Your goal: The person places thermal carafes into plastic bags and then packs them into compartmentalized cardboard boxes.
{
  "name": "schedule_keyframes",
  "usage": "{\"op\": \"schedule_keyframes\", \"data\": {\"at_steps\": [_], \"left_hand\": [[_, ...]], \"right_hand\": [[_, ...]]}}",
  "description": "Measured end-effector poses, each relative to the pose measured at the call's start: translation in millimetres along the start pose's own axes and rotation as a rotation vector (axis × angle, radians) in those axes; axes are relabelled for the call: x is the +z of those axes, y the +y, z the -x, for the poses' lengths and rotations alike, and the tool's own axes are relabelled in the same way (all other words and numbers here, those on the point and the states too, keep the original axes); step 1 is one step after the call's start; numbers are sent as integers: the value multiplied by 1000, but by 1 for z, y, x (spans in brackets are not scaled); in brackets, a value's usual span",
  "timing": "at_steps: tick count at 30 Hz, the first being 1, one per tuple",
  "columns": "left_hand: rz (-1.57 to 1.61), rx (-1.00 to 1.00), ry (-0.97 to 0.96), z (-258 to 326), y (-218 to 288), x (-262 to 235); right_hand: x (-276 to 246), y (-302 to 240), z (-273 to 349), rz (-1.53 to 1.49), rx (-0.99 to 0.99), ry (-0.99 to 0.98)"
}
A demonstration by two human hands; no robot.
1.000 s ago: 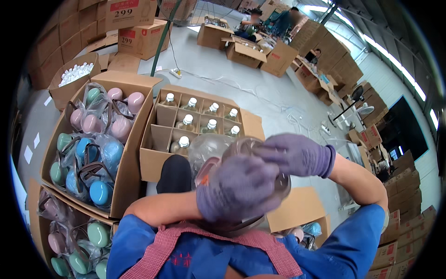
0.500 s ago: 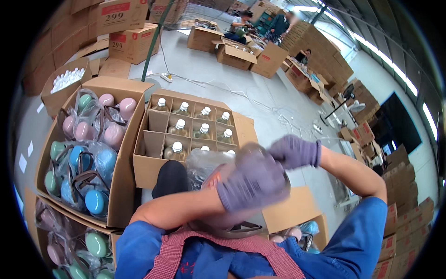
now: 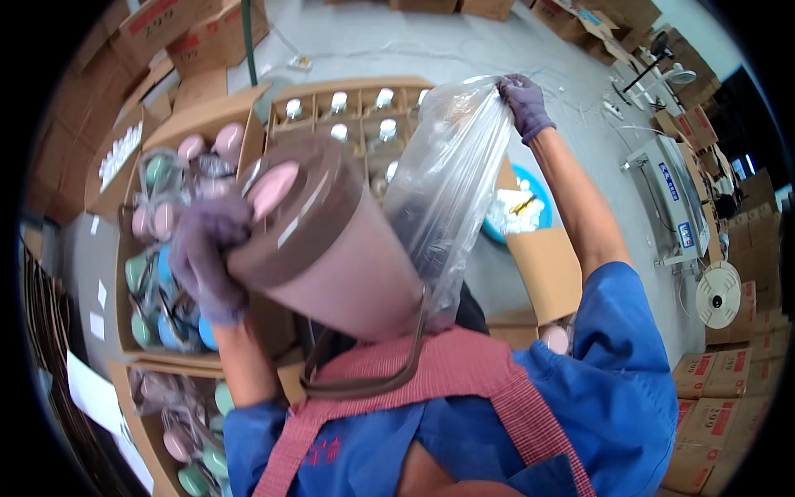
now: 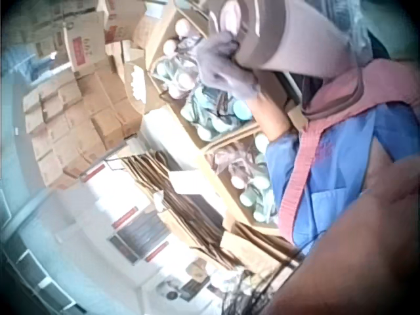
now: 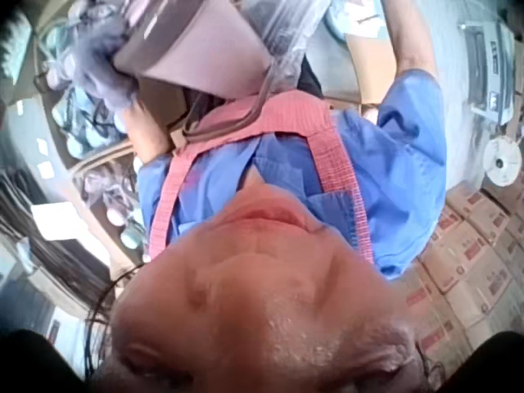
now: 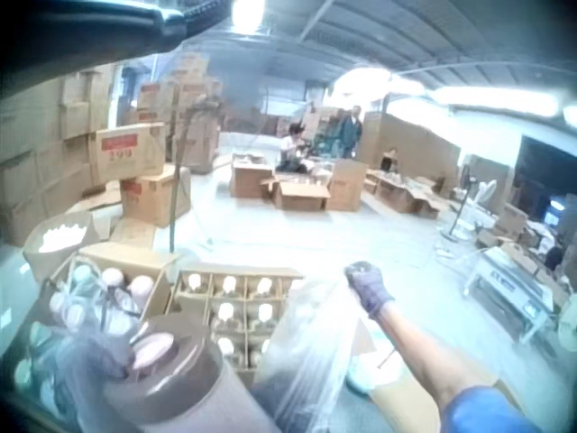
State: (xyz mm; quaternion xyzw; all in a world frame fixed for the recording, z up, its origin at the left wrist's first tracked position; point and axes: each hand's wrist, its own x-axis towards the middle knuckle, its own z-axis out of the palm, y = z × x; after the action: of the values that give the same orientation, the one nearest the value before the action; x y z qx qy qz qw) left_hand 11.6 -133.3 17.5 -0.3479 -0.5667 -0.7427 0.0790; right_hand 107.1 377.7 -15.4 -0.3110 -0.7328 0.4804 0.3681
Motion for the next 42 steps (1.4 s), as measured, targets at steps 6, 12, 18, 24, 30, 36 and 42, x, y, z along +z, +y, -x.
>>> {"op": "schedule_keyframes", "data": {"at_steps": [6, 12, 18, 24, 30, 36, 42], "left_hand": [[-200, -69, -18, -21, 2, 19], [-255, 162, -188, -38, -13, 37], [159, -394, -586, -154, -114, 67], [499, -583, -1009, -225, -158, 234], [560, -753, -358, -227, -257, 194], [515, -677, -442, -207, -252, 225], [292, -709, -669, -198, -269, 250]], "right_hand": [[-11, -11, -100, 1108, -436, 245], [-159, -86, -182, 678, -277, 608], [-9, -191, -65, 546, -603, 210], [108, -153, -74, 494, -1287, 68], [97, -103, -78, -38, -221, -95], [107, -92, -71, -170, -457, -299], [97, -90, -56, -731, -159, -722]]}}
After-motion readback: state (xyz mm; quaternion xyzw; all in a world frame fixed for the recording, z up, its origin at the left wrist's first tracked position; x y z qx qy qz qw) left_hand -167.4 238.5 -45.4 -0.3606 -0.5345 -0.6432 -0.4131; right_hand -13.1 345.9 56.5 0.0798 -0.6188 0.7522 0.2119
